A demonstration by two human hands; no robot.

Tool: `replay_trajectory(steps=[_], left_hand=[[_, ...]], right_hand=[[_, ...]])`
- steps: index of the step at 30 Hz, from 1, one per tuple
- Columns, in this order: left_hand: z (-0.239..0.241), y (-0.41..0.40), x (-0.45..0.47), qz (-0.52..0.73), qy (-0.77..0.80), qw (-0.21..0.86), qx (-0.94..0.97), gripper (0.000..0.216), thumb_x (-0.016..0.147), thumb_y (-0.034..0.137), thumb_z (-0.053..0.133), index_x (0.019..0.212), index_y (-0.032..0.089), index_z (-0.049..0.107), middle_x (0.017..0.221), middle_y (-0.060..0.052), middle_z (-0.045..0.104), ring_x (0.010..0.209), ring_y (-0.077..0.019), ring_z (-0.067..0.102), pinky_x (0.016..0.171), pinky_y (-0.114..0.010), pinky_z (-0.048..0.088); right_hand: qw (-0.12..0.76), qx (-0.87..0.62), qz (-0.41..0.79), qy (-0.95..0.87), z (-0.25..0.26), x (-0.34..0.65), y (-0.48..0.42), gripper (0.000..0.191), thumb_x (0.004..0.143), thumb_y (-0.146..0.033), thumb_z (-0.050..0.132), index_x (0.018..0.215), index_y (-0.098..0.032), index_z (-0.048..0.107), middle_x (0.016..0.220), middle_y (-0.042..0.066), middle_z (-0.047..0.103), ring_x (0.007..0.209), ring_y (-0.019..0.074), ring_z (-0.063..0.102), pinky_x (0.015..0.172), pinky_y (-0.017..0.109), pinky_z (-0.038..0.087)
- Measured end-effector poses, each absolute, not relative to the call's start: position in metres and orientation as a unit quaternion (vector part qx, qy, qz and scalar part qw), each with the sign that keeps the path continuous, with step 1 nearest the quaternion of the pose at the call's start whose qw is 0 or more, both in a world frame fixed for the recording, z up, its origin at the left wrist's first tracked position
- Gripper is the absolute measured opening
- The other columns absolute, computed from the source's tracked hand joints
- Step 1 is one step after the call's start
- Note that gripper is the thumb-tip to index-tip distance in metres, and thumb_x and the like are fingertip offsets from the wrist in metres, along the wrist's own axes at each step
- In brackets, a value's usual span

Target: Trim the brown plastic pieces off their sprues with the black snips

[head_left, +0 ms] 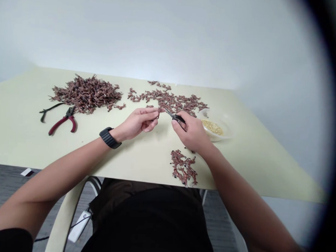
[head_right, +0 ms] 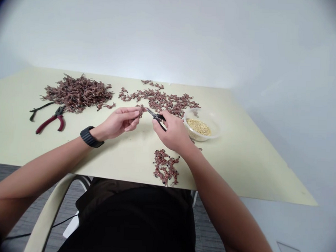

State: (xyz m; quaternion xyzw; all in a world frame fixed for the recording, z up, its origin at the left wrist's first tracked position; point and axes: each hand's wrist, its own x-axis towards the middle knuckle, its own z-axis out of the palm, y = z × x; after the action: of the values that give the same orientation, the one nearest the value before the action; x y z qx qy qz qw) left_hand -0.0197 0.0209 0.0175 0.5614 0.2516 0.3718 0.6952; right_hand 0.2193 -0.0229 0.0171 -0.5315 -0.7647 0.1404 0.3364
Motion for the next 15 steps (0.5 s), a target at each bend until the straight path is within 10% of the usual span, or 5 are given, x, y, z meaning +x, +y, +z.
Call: replay_trajectory(steps=[15], left_hand=[[0.02, 0.0223, -0.0237, 0.34, 0.235, 0.753, 0.513, 0.032, 0.101, 0.027, 0.065, 0.126, 0.009, 0.071, 0.066, 0.003, 0.05, 0.047, -0.0048, 0.034, 0.048, -0.022, 0.027]], right_hand=[[0.283, -0.49, 0.097, -0.819, 0.0149, 0.2277, -0.0181, 0.022, 0.101, -0.045, 0.053, 0.1, -0.024, 0.059, 0.079, 0.002, 0.06, 0.07, 0.0209, 0.053, 0.066, 0.035, 0.035]])
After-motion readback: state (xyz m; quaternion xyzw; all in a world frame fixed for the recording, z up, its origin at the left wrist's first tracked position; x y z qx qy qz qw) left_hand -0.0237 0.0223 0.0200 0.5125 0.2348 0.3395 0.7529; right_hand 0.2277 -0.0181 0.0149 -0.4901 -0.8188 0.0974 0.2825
